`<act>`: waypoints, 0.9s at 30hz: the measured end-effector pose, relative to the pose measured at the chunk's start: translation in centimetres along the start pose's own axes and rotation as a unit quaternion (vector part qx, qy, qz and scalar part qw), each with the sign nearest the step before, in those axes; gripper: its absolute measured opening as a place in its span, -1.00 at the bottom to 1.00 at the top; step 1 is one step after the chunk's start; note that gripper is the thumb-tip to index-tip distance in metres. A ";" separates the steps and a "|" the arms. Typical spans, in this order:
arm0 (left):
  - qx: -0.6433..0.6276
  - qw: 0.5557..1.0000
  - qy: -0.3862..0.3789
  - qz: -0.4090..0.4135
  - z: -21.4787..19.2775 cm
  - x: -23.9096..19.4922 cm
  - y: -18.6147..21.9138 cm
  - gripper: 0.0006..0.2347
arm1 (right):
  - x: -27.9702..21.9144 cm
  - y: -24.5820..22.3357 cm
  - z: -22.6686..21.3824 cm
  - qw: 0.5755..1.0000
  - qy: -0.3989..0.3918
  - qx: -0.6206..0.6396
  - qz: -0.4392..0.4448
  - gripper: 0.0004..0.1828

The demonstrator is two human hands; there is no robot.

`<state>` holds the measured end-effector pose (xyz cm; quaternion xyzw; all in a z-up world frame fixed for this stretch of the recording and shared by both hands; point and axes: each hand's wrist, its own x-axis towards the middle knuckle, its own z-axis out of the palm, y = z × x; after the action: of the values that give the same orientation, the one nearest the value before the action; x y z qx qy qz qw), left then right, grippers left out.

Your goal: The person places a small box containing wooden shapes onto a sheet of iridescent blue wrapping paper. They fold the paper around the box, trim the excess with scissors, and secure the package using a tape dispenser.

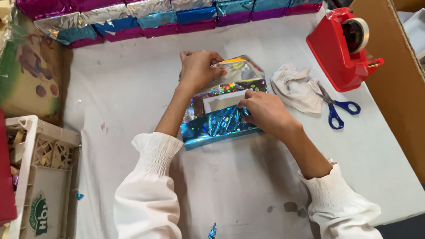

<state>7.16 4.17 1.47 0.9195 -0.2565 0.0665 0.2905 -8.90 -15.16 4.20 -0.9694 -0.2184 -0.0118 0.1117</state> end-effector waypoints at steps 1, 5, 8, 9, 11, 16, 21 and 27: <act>0.018 1.000 0.001 0.006 -0.4 -0.2 0.5 -0.74 | 0.0 -0.2 -0.2 1.000 -0.006 -0.003 0.005 -0.63; 0.009 0.999 0.021 0.036 -2.4 -2.2 3.3 -0.88 | 0.0 -0.7 -0.8 1.000 -0.013 -0.001 0.022 -0.60; -0.004 0.994 0.045 0.102 -2.2 -3.2 3.3 -0.90 | -0.1 -0.2 -0.2 1.000 0.009 -0.004 0.000 -0.60; -0.003 0.994 0.046 0.102 -2.0 -3.7 3.5 -0.90 | -0.1 -0.4 -0.3 1.000 0.010 -0.004 0.000 -0.60; -0.038 0.995 0.011 0.096 -1.6 -4.8 4.0 -0.92 | -0.3 -0.5 -0.4 1.000 0.026 0.004 -0.002 -0.62; -0.031 0.993 0.009 0.111 -0.8 -7.5 4.7 -0.91 | -0.1 -0.6 0.1 1.000 0.015 -0.017 0.011 -0.67; -0.011 0.994 0.010 0.107 -0.5 -10.0 5.8 -0.89 | -0.2 -0.2 1.3 0.999 0.014 -0.032 0.025 -0.81; 0.033 0.990 0.042 0.132 1.8 -12.7 5.8 -0.86 | -1.1 -0.4 -0.9 1.000 0.004 0.026 -0.001 -0.65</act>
<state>-6.72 4.56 -0.58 0.8831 -0.3608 0.1515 0.2590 -10.07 -15.44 5.11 -0.9659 -0.2190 -0.0103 0.1380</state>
